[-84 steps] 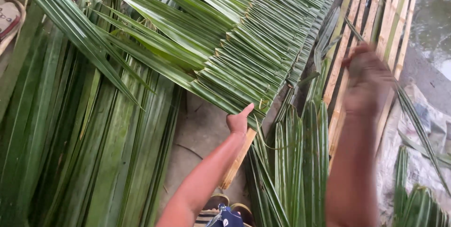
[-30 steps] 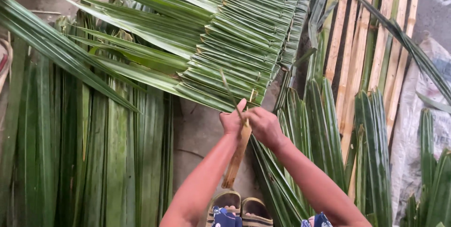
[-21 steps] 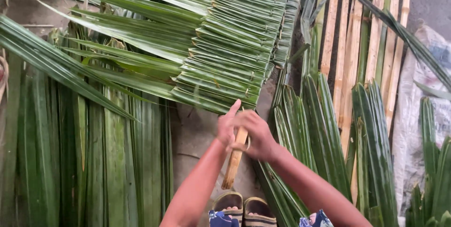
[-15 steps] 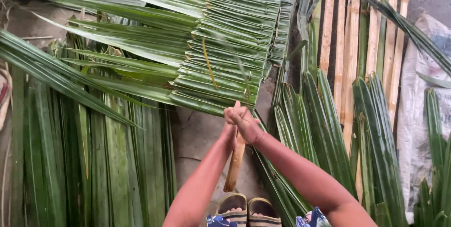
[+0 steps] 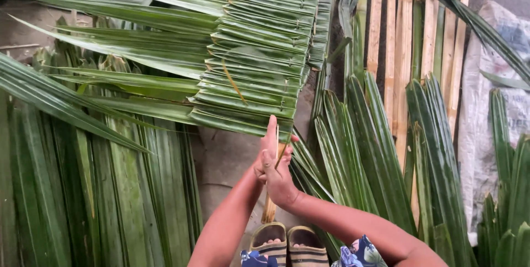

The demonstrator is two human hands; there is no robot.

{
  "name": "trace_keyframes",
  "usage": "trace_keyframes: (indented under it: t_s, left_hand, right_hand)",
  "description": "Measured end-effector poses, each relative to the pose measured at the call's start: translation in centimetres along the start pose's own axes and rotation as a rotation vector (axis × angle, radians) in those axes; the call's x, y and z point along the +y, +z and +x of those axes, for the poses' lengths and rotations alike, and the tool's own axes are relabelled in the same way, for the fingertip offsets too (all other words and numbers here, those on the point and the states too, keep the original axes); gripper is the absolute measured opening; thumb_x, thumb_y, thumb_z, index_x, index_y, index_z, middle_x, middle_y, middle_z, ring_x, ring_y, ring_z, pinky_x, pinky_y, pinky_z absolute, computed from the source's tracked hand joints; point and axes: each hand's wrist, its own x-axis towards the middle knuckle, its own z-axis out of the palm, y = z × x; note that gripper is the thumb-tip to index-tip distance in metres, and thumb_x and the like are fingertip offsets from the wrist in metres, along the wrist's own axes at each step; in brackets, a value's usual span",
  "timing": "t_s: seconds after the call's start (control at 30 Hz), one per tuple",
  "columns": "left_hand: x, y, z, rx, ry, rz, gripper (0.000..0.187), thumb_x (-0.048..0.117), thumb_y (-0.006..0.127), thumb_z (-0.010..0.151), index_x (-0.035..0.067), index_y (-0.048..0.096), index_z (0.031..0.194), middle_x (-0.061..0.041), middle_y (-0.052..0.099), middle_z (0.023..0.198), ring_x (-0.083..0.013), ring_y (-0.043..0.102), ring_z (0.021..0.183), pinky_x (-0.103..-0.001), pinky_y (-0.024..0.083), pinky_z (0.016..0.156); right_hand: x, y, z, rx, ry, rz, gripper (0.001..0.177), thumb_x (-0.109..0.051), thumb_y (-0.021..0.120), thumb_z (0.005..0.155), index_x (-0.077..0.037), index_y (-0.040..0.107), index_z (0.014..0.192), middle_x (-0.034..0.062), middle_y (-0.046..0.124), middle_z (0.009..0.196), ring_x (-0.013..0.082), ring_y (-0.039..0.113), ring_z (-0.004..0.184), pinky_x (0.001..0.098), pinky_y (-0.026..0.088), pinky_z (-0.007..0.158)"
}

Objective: Weaving and securing palm leaves onto a wooden lath to create a thatched panel

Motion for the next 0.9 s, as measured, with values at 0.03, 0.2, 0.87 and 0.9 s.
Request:
trace_keyframes:
  t_s: [0.03, 0.2, 0.87, 0.9]
  left_hand:
    - [-0.2, -0.4, 0.3, -0.079, -0.006, 0.001, 0.105, 0.093, 0.025, 0.088, 0.0, 0.072, 0.106, -0.012, 0.055, 0.055, -0.0235, 0.052, 0.039, -0.036, 0.046, 0.042]
    - [-0.4, -0.8, -0.8, -0.35, -0.153, -0.043, 0.099, 0.092, 0.028, 0.087, 0.008, 0.065, 0.125, -0.006, 0.063, 0.064, -0.0207, 0.058, 0.049, -0.038, 0.052, 0.057]
    - [-1.3, -1.3, -32.5, 0.661, 0.55, 0.511, 0.04, 0.021, 0.051, 0.11, -0.012, 0.071, 0.102, -0.024, 0.067, 0.079, -0.0261, 0.055, 0.057, -0.032, 0.038, 0.052]
    - [-0.5, 0.6, -34.4, 0.661, 0.561, 0.521, 0.04, 0.021, 0.051, 0.11, -0.012, 0.071, 0.102, -0.024, 0.067, 0.079, -0.0261, 0.055, 0.057, -0.032, 0.038, 0.052]
  right_hand:
    - [0.0, 0.1, -0.2, 0.041, 0.027, -0.076, 0.067, -0.043, 0.029, 0.114, -0.019, 0.043, 0.053, -0.0075, 0.037, 0.047, 0.0078, 0.031, 0.045, 0.0196, 0.028, 0.047]
    - [-8.5, 0.2, -1.7, 0.101, 0.257, -0.332, 0.062, -0.055, 0.04, 0.102, -0.006, 0.073, 0.083, 0.0095, 0.072, 0.062, 0.0268, 0.073, 0.071, 0.0418, 0.056, 0.075]
    - [7.8, -31.2, -30.0, 0.998, 0.248, -1.069, 0.052, -0.012, 0.077, 0.082, -0.007, 0.063, 0.131, 0.0183, 0.058, 0.121, 0.0383, 0.057, 0.104, 0.0505, 0.046, 0.094]
    - [8.8, -31.7, -30.1, 1.004, 0.24, -1.056, 0.052, -0.012, 0.077, 0.082, -0.007, 0.063, 0.131, 0.0183, 0.058, 0.121, 0.0383, 0.057, 0.104, 0.0505, 0.046, 0.094]
